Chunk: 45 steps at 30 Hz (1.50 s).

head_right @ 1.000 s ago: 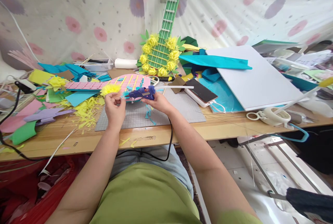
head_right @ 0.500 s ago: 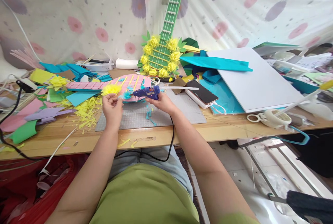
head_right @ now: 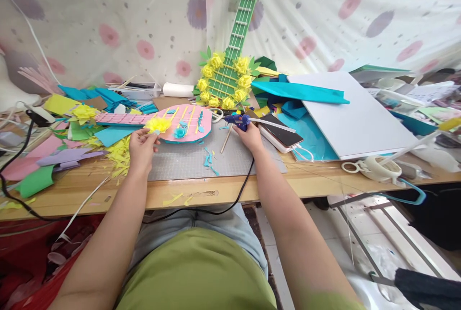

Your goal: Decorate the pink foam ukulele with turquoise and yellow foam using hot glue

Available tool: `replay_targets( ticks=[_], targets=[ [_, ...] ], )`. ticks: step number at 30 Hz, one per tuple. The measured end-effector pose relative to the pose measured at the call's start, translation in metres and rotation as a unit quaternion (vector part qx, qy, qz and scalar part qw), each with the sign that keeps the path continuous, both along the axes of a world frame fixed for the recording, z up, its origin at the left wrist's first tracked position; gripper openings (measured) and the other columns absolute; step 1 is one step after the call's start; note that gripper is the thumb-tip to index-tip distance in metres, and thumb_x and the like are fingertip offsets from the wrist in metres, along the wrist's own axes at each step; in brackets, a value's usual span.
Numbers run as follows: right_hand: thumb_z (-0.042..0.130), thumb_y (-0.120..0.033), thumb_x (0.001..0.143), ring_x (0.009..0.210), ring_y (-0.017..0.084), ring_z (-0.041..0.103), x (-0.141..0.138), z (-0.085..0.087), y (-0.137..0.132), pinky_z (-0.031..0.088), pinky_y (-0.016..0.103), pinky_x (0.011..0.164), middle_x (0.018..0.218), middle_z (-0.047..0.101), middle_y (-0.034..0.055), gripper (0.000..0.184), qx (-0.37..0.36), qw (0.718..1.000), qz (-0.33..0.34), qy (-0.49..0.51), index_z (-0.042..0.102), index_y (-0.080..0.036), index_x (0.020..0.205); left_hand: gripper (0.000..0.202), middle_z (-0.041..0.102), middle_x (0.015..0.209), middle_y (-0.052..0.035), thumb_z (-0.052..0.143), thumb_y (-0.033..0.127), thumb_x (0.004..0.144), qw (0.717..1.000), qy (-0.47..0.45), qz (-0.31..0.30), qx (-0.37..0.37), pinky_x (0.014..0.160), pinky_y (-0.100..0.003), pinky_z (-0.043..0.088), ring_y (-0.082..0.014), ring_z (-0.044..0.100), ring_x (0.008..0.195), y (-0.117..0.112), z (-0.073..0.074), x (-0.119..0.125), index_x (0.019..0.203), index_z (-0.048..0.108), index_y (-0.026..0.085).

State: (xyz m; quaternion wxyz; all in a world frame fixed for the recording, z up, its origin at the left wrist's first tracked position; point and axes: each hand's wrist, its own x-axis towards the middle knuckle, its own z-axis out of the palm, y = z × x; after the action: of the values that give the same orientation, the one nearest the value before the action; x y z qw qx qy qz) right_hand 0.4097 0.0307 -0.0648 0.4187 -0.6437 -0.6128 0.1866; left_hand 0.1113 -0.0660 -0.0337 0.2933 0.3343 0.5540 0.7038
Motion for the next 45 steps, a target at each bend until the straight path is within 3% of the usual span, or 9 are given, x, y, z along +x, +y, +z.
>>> replay_targets(
  ticks=[6,10,16,19,22,26,32,38,45],
  targets=[
    [0.062,-0.047,0.074,0.096,0.030,0.063,-0.010,-0.003,0.004,0.046,0.038,0.081,0.099,0.068,0.0142,0.044,-0.038,0.994,0.020,-0.104,0.061,-0.014,0.103,0.036,0.062,0.068,0.0012,0.064,0.023,0.063,0.989,0.090,-0.081,-0.084,0.038,-0.016,0.030,-0.0094,0.056,0.052,-0.001,0.001,-0.012,0.092,0.044,0.018],
    [0.067,-0.050,0.067,0.098,0.029,0.060,-0.008,0.002,-0.004,0.045,0.038,0.082,0.105,0.064,0.0144,0.055,-0.012,0.992,-0.004,-0.129,0.054,-0.016,0.108,0.044,0.063,0.066,0.0023,0.063,0.023,0.064,0.979,0.154,-0.093,-0.093,0.044,-0.018,0.035,-0.0107,0.057,0.053,0.000,0.002,-0.018,0.103,0.042,0.018],
    [0.069,-0.048,0.064,0.096,0.032,0.056,-0.006,0.021,-0.034,0.043,0.042,0.079,0.093,0.060,0.0141,0.042,0.028,0.966,-0.058,-0.252,0.048,-0.019,0.085,0.048,0.064,0.066,0.0025,0.061,0.025,0.068,0.960,0.247,-0.091,-0.093,0.058,-0.025,0.043,-0.0128,0.058,0.055,-0.001,0.003,-0.020,0.111,0.041,0.018],
    [0.064,-0.045,0.070,0.081,0.026,0.058,-0.025,0.033,-0.051,0.042,0.036,0.068,0.081,0.060,0.0073,0.031,-0.004,0.968,0.025,-0.249,0.046,-0.021,0.078,0.049,0.065,0.067,0.0019,0.061,0.026,0.068,0.953,0.267,-0.095,-0.107,0.061,-0.026,0.044,-0.0137,0.059,0.058,0.000,0.004,-0.020,0.112,0.041,0.018],
    [0.060,-0.042,0.076,0.081,0.021,0.057,-0.062,0.042,-0.058,0.042,0.033,0.066,0.091,0.060,0.0067,0.026,0.098,0.962,0.151,-0.204,0.050,-0.022,0.087,0.050,0.066,0.068,0.0018,0.061,0.026,0.067,0.949,0.278,-0.090,-0.115,0.064,-0.027,0.045,-0.0137,0.059,0.058,0.004,0.003,-0.020,0.112,0.042,0.018],
    [0.063,-0.039,0.075,0.098,0.023,0.055,-0.118,0.044,-0.050,0.044,0.035,0.079,0.108,0.057,0.0092,0.035,0.189,0.920,0.282,-0.195,0.050,-0.022,0.103,0.051,0.063,0.065,0.0034,0.061,0.023,0.065,0.951,0.280,-0.077,-0.107,0.065,-0.028,0.044,-0.0143,0.060,0.059,0.007,0.003,-0.020,0.111,0.042,0.018],
    [0.064,-0.036,0.074,0.105,0.027,0.050,-0.162,0.032,-0.031,0.040,0.041,0.091,0.110,0.055,0.0126,0.040,0.230,0.901,0.298,-0.214,0.051,-0.018,0.106,0.054,0.062,0.060,0.0048,0.061,0.024,0.063,0.950,0.272,-0.109,-0.108,0.059,-0.026,0.042,-0.0147,0.059,0.056,0.005,0.004,-0.020,0.112,0.039,0.018],
    [0.062,-0.023,0.070,0.100,0.025,0.050,-0.160,0.029,-0.023,0.041,0.040,0.088,0.106,0.055,0.0106,0.035,0.203,0.918,0.291,-0.179,0.051,-0.018,0.104,0.054,0.066,0.064,0.0030,0.061,0.024,0.064,0.941,0.285,-0.116,-0.142,0.056,-0.025,0.039,-0.0150,0.060,0.058,0.003,0.004,-0.015,0.112,0.039,0.019],
    [0.063,-0.025,0.067,0.093,0.020,0.052,-0.154,0.030,-0.013,0.043,0.037,0.083,0.098,0.057,0.0064,0.032,0.140,0.941,0.299,-0.071,0.049,-0.020,0.095,0.057,0.071,0.071,-0.0027,0.060,0.025,0.065,0.913,0.338,-0.110,-0.199,0.066,-0.029,0.041,-0.0207,0.065,0.078,0.010,0.011,-0.002,0.117,0.039,0.016]
  ],
)
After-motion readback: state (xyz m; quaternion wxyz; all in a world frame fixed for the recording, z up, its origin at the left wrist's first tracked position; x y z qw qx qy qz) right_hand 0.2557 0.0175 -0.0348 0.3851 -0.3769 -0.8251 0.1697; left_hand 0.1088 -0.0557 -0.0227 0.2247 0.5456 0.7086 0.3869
